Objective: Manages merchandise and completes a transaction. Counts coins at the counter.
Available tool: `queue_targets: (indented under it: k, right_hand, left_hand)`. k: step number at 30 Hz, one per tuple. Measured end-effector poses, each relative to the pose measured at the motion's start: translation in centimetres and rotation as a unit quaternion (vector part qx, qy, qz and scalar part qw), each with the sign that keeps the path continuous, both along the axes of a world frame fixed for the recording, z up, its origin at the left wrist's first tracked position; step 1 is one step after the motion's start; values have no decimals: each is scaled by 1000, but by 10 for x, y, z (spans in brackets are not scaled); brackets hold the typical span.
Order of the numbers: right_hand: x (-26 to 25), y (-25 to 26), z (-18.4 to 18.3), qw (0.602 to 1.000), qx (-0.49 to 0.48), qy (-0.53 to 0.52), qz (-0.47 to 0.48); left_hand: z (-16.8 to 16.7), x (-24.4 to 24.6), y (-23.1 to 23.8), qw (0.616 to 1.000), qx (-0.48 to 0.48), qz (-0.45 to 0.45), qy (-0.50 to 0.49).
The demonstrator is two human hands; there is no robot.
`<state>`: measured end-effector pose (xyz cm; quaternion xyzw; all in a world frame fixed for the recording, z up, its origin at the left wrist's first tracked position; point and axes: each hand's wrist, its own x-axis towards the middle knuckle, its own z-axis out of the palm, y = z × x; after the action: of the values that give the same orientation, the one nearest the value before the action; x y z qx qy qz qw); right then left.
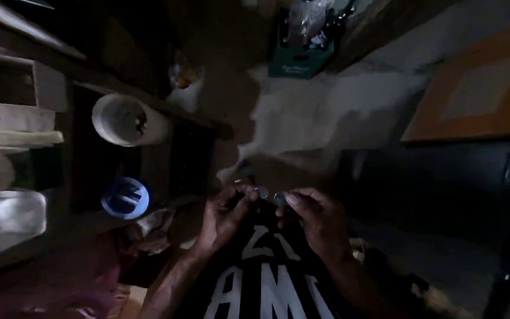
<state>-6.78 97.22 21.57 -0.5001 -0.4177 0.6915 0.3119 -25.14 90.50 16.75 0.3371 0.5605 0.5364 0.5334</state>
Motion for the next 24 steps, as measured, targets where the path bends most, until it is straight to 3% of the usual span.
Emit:
queue_targets:
  k: [3,8,10,14,19,24]
  right_hand:
    - [-31,77,9,997,67,34,-5]
    - [-76,186,21,980,192,-11,54]
    - [-95,229,13,968,236,-3,81]
    - [-126,329,2,943,290,22,161]
    - [-180,447,25,905,281,35,316]
    - [-252,512,43,881,136,95,444]
  left_hand:
    - [11,-24,76,997,74,-1,-25]
    - [36,-54,176,987,156,20,-17]
    - [31,-67,216,979,197,31,35]
    - [19,-99,299,936,244,88,238]
    - [34,-139,375,902,222,168,331]
    - [52,-178,402,875,196,234,377]
